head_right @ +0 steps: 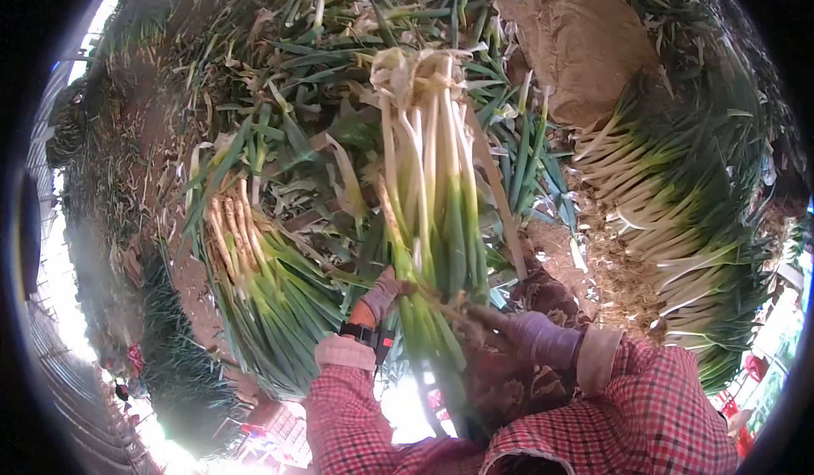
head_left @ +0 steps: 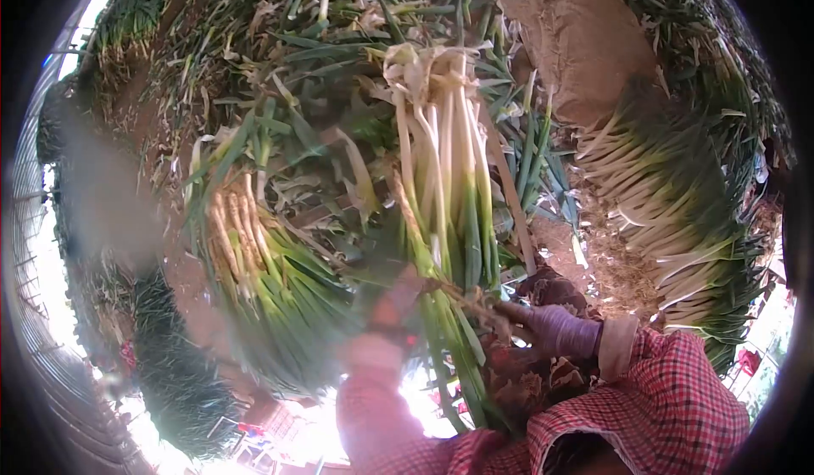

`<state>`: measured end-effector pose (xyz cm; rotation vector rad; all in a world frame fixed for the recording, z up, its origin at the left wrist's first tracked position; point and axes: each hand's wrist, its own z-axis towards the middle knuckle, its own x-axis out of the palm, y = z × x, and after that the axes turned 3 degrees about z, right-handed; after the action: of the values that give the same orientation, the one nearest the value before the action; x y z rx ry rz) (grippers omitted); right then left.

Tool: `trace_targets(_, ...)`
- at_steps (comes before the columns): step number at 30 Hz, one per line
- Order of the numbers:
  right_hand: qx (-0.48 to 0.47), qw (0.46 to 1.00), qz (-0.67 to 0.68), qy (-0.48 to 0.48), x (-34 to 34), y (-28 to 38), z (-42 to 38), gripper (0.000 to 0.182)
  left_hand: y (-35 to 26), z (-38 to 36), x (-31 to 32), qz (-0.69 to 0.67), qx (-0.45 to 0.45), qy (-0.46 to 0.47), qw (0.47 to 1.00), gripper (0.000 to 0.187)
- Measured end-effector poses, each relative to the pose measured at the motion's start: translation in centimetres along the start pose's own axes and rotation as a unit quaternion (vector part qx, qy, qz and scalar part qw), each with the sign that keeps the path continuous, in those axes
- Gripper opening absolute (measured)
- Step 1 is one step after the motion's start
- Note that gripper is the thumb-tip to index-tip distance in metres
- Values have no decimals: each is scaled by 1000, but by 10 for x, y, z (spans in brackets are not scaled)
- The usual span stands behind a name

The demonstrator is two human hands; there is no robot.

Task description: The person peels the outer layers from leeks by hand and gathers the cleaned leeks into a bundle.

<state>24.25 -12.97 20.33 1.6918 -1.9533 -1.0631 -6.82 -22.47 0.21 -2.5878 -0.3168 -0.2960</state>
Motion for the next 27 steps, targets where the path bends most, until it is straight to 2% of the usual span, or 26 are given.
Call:
trace_targets(1,-12,999,8,-39,1,-12,-2,79,6,8,9,46,-28,-59,997,47)
trace_targets(2,-36,990,27,-137,6,-39,8,88,14,8,17,121,4,-111,986,47)
trace_targets(4,-19,998,12,-65,8,-49,4,88,-11,-18,46,269,70,-217,936,47)
trace_targets(5,-9,1000,1,-6,10,-45,-2,88,-33,-34,60,302,86,-219,924,48)
trace_targets(6,-17,1000,2,3,10,-47,-4,88,-38,-33,59,376,21,-202,904,47)
trace_targets(8,-35,999,13,-9,10,-65,3,88,-52,-26,46,509,-99,-160,840,45)
trace_targets(9,-22,999,22,-33,20,-90,13,89,-49,-22,35,539,-84,-149,825,43)
trace_targets(11,21,998,12,-50,-2,-79,20,96,-64,-10,17,689,-91,-57,717,38)
trace_targets(12,37,999,-14,7,-7,-61,18,97,-72,1,11,752,-91,-8,653,35)
trace_targets(14,73,987,-67,122,-7,-38,17,100,-112,2,34,870,-99,-46,481,30)
trace_targets(16,12,991,-89,99,9,-39,12,89,-105,19,20,906,-30,-132,402,37)
trace_targets(18,100,980,-102,139,4,-32,23,93,-74,23,4,848,90,-296,430,47)
trace_targets(19,96,995,9,38,7,-43,35,97,-59,15,5,804,147,-372,440,52)
trace_targets(20,69,989,117,-59,9,-53,46,103,-47,10,10,731,182,-416,509,55)
trace_targets(22,-11,998,52,-28,37,-59,50,98,-37,1,31,555,247,-491,625,61)
trace_targets(23,-67,997,25,-10,55,-64,52,96,-11,18,28,445,235,-469,726,58)
trace_targets(25,-58,997,-48,-26,57,-67,74,98,-4,21,16,393,184,-478,764,52)
trace_targets(26,-27,998,23,-56,51,-74,77,101,1,22,8,368,157,-479,781,49)
trace_targets(27,-1,991,98,-91,33,-56,82,104,-2,13,6,379,157,-493,767,56)
